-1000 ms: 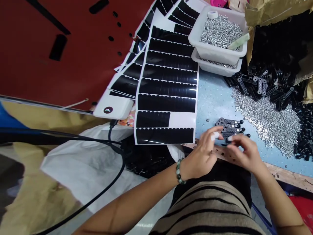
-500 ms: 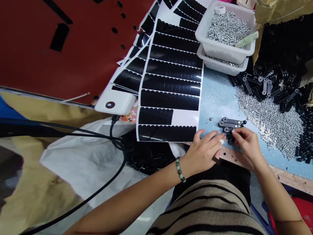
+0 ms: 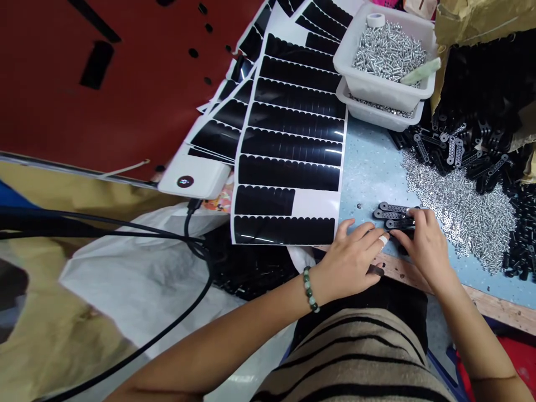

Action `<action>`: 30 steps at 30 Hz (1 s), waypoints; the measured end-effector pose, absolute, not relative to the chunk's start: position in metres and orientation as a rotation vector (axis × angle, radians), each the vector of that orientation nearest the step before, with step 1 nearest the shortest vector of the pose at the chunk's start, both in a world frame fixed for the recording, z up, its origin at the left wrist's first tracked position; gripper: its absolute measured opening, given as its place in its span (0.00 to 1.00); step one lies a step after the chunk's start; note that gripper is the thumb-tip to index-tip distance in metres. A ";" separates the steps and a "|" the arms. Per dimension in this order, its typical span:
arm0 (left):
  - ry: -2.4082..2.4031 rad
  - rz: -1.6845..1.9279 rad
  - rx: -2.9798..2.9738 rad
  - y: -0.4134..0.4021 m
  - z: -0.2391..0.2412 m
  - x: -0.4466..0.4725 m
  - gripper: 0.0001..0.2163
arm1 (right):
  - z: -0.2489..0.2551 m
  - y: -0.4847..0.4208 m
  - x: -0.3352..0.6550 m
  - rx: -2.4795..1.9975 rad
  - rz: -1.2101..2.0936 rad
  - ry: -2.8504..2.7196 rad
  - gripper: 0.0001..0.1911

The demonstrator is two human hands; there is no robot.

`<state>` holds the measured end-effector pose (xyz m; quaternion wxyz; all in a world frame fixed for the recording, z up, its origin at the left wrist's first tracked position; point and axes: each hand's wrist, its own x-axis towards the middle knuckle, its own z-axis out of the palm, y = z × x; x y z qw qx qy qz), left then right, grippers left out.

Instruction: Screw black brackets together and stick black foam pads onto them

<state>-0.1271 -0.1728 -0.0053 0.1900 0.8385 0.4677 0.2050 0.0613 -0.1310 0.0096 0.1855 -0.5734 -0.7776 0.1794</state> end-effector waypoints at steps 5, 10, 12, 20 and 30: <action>1.274 0.662 2.235 -0.163 0.004 -0.124 0.17 | 0.029 -0.145 0.053 -0.799 0.887 -2.416 0.09; 1.384 0.896 2.024 -0.159 0.013 -0.124 0.25 | 0.029 -0.139 0.059 -1.080 1.147 -2.063 0.04; 1.415 0.922 2.038 -0.160 0.012 -0.125 0.26 | 0.021 -0.128 0.069 -1.300 1.220 -1.796 0.07; 1.381 0.628 2.364 -0.166 -0.010 -0.119 0.19 | -0.006 -0.101 0.082 -1.618 1.288 -1.697 0.14; 1.395 0.606 2.389 -0.167 -0.011 -0.120 0.18 | -0.004 -0.102 0.077 -1.618 1.267 -1.737 0.13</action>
